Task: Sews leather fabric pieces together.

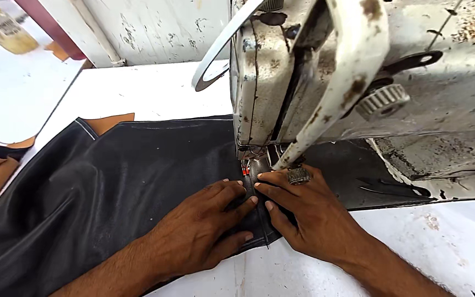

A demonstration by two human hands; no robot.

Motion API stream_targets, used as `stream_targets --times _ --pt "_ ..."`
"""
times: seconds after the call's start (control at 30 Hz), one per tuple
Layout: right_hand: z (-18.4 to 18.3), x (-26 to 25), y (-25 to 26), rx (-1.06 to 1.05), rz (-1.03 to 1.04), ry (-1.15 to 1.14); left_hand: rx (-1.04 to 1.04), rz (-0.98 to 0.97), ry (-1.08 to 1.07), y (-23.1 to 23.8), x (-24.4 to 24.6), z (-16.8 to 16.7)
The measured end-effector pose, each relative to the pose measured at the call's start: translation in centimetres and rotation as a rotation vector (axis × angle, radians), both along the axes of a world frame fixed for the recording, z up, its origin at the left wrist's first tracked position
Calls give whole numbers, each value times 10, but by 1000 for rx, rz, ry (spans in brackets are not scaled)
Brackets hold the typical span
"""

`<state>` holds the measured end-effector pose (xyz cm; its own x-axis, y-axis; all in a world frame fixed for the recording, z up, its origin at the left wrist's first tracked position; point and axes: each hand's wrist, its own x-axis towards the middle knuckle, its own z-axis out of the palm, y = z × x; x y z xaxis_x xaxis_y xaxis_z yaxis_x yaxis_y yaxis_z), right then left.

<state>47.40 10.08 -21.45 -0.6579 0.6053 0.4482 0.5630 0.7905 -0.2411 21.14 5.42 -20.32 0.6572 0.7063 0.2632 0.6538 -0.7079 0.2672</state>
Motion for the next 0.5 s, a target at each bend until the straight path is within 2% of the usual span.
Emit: stream_targets --times 0.37,0.5 --pt "-1 0 0 -22 -30 -17 18 -29 20 31 -12 4" --pt "-1 0 0 -22 -38 -21 43 -187 20 36 -18 5"
